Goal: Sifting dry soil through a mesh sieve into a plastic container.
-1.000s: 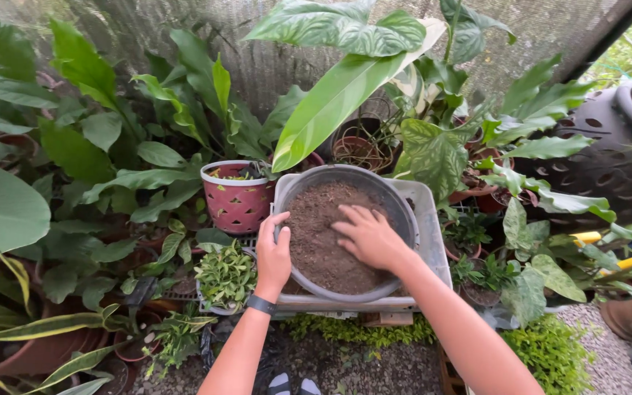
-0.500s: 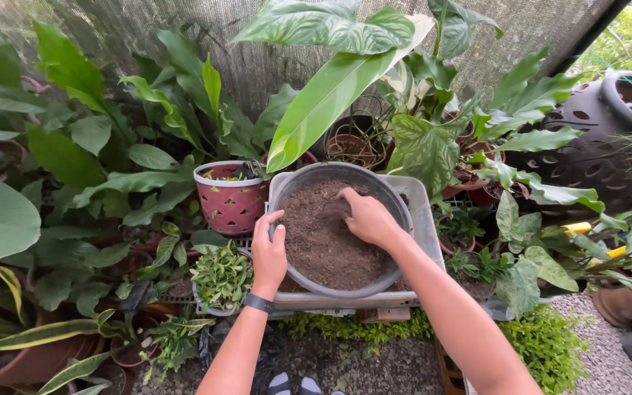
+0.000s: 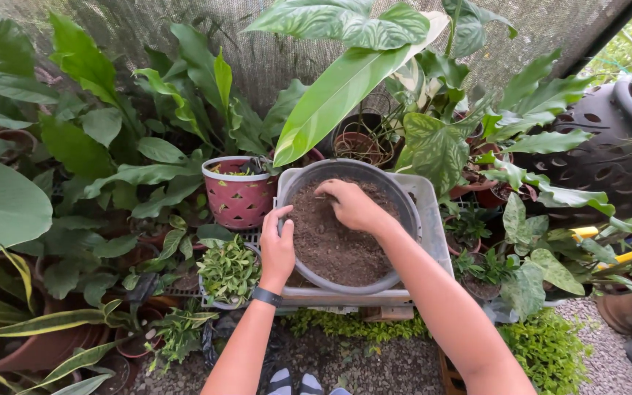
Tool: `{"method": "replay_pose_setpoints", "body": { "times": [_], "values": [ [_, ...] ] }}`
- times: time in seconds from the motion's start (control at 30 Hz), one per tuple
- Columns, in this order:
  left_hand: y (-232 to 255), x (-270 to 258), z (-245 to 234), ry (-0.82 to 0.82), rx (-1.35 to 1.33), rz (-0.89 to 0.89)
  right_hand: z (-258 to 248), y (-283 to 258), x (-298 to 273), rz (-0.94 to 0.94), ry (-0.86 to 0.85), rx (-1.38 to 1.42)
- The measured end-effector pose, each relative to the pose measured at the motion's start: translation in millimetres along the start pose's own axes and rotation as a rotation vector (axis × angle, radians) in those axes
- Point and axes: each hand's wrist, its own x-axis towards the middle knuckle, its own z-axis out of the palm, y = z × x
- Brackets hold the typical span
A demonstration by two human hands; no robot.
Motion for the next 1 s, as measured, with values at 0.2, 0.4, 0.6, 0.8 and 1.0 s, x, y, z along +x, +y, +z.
{"method": "replay_pose_setpoints", "body": {
  "times": [0.2,0.4,0.6,0.8,1.0],
  "values": [
    [-5.7,0.7,1.9,0.003,-0.005,0.009,-19.3,-14.4,-1.0,0.272,-0.016,0.185],
    [-8.5,0.6,2.4,0.007,-0.011,0.029,-27.9,-35.1,-3.8,0.364,-0.093,0.16],
    [-6.8,0.7,1.8,-0.009,-0.006,0.014,-3.7,-64.4,-23.6,0.174,-0.337,-0.2],
    [-6.1,0.2,1.5,-0.01,-0.023,0.025,-9.0,-28.0,-35.6,0.125,-0.282,-0.141],
    [-5.1,-0.4,1.2,-0.017,0.005,0.032,-72.3,-69.2,-31.9,0.37,-0.172,-0.146]
  ]
}}
